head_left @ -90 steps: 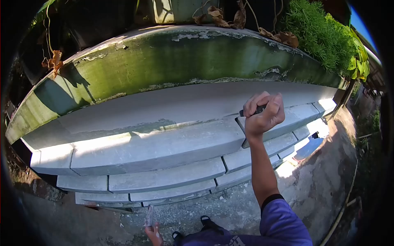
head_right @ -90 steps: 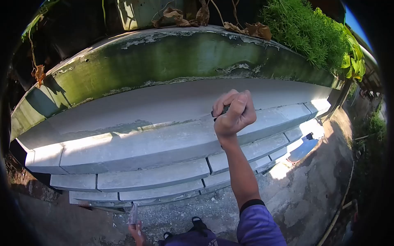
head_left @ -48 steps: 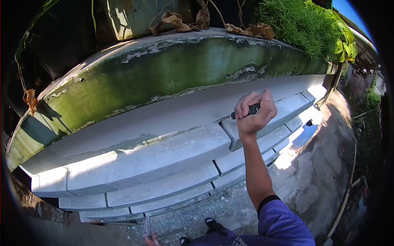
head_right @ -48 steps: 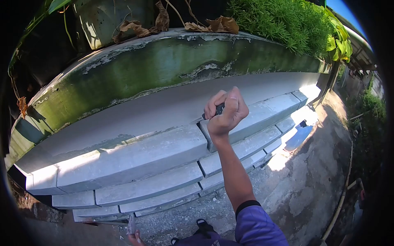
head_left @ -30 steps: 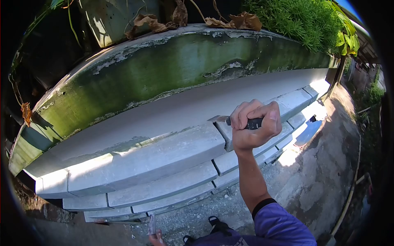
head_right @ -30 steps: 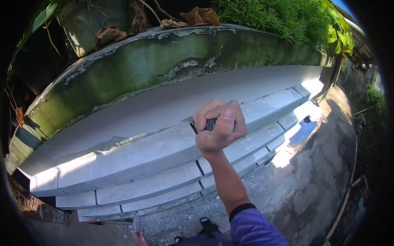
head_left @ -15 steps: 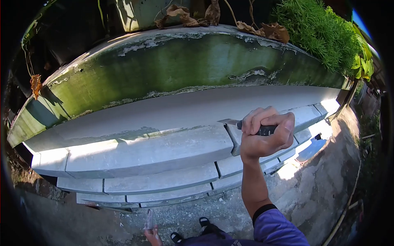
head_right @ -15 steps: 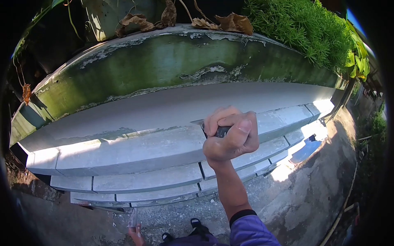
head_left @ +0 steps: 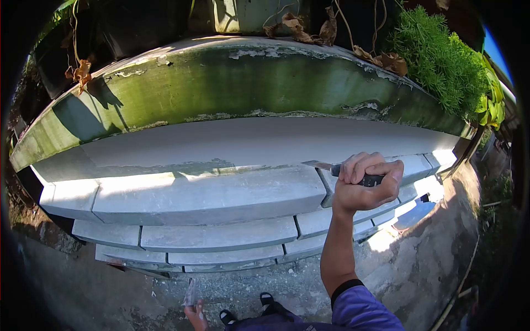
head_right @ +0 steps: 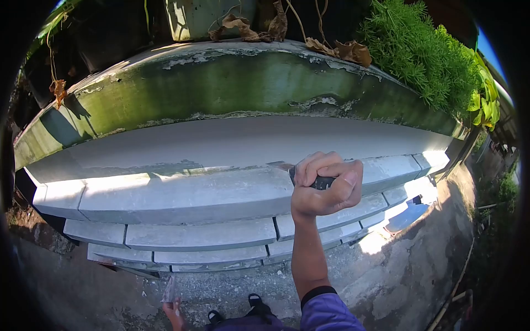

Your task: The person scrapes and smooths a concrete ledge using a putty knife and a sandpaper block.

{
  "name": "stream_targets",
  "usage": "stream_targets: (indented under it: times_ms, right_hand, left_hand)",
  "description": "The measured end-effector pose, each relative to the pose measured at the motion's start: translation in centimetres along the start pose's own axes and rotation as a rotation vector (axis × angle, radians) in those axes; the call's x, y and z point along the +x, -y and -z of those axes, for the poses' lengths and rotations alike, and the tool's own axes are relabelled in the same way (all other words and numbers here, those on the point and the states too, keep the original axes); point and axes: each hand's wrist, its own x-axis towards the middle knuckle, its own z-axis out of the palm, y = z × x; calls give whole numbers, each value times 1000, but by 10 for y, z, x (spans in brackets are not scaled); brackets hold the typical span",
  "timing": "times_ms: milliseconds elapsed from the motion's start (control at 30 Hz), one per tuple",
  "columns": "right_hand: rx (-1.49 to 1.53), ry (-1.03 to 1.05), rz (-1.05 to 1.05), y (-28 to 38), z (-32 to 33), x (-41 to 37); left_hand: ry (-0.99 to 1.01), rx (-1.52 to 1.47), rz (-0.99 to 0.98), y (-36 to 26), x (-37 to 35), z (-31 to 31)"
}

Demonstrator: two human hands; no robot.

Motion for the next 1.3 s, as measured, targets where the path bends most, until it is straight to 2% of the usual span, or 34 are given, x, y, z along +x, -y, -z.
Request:
stream_targets:
  times_ms: [33, 67, 100, 167, 233, 300, 333, 433, 500, 533, 667, 767, 867, 933, 967, 1067, 1100, 1167, 1233, 1300]
  right_hand:
    - [0, -29, 30, 1, -2, -3]
    - [-161, 63, 99, -31, -1, -10]
    - [-118, 84, 67, -25, -4, -12]
    - [-17, 135, 13, -12, -14, -10]
    - [-68, 109, 82, -12, -16, -12]
    - [-123, 93, 146, -20, -14, -17]
    - [-270, 91, 129, -42, -23, -22]
    - [-135, 120, 15, -28, -15, -13]
    - [21, -8, 12, -7, -4, -16]
    - [104, -82, 4, 12, 5, -21]
    - [-43, -266, 145, 76, 73, -67]
    - [-304, -287, 110, 123, 119, -127]
    - [-562, -269, -154, 156, 168, -191]
    - [-669, -329, -345, 182, 190, -223]
    - [-701, -340, -353, 195, 198, -232]
    - [-771, -372, -349, 224, 216, -248]
    - [-758, -403, -332, 230, 216, -249]
    - [-734, -456, -294, 240, 220, -243]
    - [-730, -456, -287, 243, 221, -236]
    - [-729, -411, -305, 242, 234, -229]
  left_hand:
    - [9, -17, -6, -2, 1, 5]
    - [19, -29, -12, -2, 2, 13]
    - [28, -40, -21, -1, 4, 20]
    - [70, -513, 25, 49, 31, 32]
    - [60, -542, 36, 46, 37, 40]
    - [-4, -137, 19, -22, 7, 37]
    - [7, -84, 29, -18, 7, 43]
    - [39, 34, 57, -6, 15, 54]
    - [73, 88, 88, 5, 16, 62]
    - [72, 63, 8, 23, 18, 66]
    - [66, 78, 19, 70, 29, 92]
    - [7, -50, -126, 65, 58, 103]
    - [-22, -332, -474, 56, 99, 103]
    - [11, -464, -688, 33, 117, 104]
    - [20, -472, -746, 14, 122, 103]
    - [32, -406, -815, -135, 102, 93]
    - [5, -257, -967, -164, 112, 90]
    - [10, -97, -993, -215, 129, 84]
    - [-40, -153, -962, -252, 132, 80]
    - [-186, -199, -930, -239, 153, 77]
